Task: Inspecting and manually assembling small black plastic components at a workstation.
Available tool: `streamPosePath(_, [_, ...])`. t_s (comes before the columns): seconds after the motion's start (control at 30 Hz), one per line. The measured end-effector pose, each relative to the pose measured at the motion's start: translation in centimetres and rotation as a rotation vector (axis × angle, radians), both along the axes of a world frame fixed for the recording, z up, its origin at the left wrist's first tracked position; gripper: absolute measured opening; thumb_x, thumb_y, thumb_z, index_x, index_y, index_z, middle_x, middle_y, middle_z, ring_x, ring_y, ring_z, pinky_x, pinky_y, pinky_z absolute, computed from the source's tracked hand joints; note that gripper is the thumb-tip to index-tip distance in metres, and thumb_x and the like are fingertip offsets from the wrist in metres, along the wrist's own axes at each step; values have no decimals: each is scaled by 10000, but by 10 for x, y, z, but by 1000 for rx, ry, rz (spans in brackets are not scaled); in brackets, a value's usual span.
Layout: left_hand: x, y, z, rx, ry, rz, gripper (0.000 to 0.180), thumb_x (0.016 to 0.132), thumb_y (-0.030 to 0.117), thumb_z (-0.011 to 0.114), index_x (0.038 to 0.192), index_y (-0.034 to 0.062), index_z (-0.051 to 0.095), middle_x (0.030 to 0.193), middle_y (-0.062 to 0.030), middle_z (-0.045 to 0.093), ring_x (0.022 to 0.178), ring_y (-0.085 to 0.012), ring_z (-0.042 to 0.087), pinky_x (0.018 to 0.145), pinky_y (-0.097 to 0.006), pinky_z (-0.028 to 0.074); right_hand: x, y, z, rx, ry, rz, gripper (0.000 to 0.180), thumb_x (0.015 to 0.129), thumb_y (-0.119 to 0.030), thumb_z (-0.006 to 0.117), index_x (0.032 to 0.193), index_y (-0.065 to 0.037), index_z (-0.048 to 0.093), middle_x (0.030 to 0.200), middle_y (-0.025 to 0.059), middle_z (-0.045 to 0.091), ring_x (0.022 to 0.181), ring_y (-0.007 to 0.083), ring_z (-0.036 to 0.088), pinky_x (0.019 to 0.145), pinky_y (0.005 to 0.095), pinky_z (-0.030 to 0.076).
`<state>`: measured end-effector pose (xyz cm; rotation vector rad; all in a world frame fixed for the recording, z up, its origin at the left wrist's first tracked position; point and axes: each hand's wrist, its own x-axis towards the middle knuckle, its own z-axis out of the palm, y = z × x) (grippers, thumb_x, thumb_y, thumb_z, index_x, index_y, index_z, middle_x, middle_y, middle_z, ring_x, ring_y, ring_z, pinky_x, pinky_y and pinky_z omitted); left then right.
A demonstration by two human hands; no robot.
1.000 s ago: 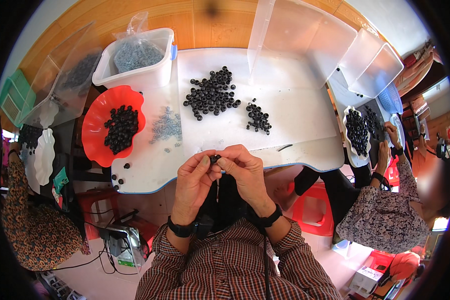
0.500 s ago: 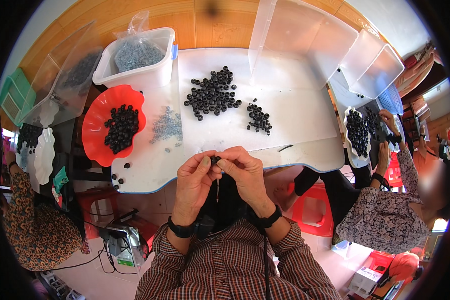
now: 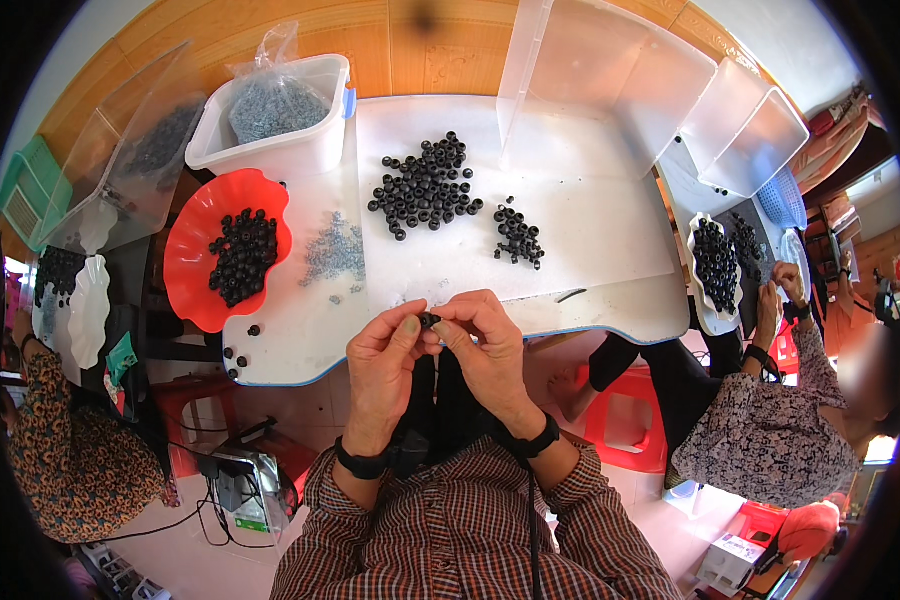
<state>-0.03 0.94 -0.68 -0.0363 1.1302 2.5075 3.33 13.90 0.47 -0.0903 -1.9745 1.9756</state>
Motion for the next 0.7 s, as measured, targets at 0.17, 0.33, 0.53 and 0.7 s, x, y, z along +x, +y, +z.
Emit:
streamPosePath(0.17, [0,-2,-2,-25,29,-2,206,945,49,580,1121,-41,638,924,-99,680,772,-152,658,723,-279,564,-1,1,0,45,-7,5,164,864,60,630,1010,-12,652,999,44,549,852,98,590,735,217,501])
streamPosePath(0.33, [0,-1,-2,-70,37,1,208,946,56,583,1121,-38,641,910,-95,680,768,-148,663,715,-270,572,-1,4,-2,127,-30,-16,154,839,45,657,978,-21,667,982,50,576,831,106,590,710,224,490])
streamPosePath(0.53, [2,-2,8,-221,14,7,233,933,74,611,1130,-47,636,940,-112,683,786,-158,673,721,-278,586,0,-2,9,399,22,-53,127,825,31,671,945,-9,666,965,78,587,799,161,612,680,263,514])
streamPosePath(0.7, [1,-2,4,-219,57,-26,246,925,77,622,1133,-53,632,963,-119,685,817,-168,673,723,-280,586,4,-1,9,447,4,-44,131,827,38,661,950,-8,663,973,87,590,802,169,618,673,275,520])
